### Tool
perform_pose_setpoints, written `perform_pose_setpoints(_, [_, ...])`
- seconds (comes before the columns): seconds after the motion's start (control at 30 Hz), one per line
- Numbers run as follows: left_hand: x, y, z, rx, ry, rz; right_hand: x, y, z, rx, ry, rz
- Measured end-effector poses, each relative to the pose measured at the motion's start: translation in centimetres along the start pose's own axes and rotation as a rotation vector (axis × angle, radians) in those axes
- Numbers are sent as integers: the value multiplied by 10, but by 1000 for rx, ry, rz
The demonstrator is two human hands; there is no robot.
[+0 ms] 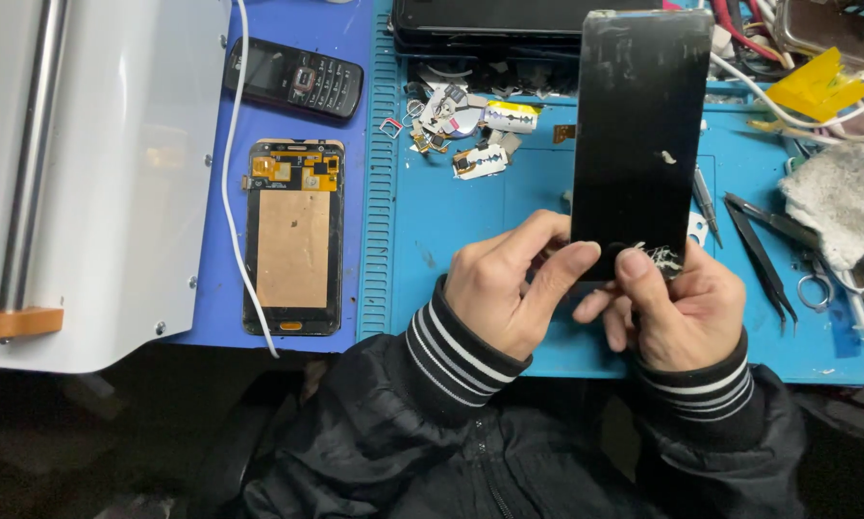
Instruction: Removing broken glass fragments and cleaning a smartphone display assembly for remanufacturing.
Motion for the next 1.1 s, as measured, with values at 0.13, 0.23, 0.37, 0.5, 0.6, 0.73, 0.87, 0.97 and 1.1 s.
perform_pose_setpoints(0.13, [-2,-3,-2,-45,-17,-116,10,6,-1,-45,98,-13])
perform_pose_setpoints(0.23, [-4,-9,-2,41,-42,-26,6,6,-2,-16,6,-143])
perform_pose_setpoints(0.37, [-5,-6,-3,11,-72,4,6,3,-1,18,41,-119])
perform_pose_setpoints(0.5, [-5,3,-4,-82,-106,-54,2,-8,2,53,107,-66])
perform_pose_setpoints(0.6, [-5,2,-4,-16,-128,-29,-1,-13,1,59,168,-22])
perform_pose_setpoints(0.73, [-7,-5,-5,37,-122,42,-5,-14,0,49,150,-24])
perform_pose_setpoints(0.87, [-4,-5,-7,64,-121,23,0,-3,-2,-33,49,-135])
perform_pose_setpoints(0.97, [-1,5,-9,-4,-142,-9,-4,-7,0,-20,42,-163])
perform_pose_setpoints(1.1, [0,17,-11,-118,-177,-30,-12,-18,4,43,79,-191])
Point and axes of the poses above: each hand's wrist, its own z-axis towards the middle knuckle, its own x-axis out of the palm, y = z × x, the point moved 5 cm from there along z, towards the middle knuckle, and after that the axes turned 6 degrees about x, right-handed, at the moved point
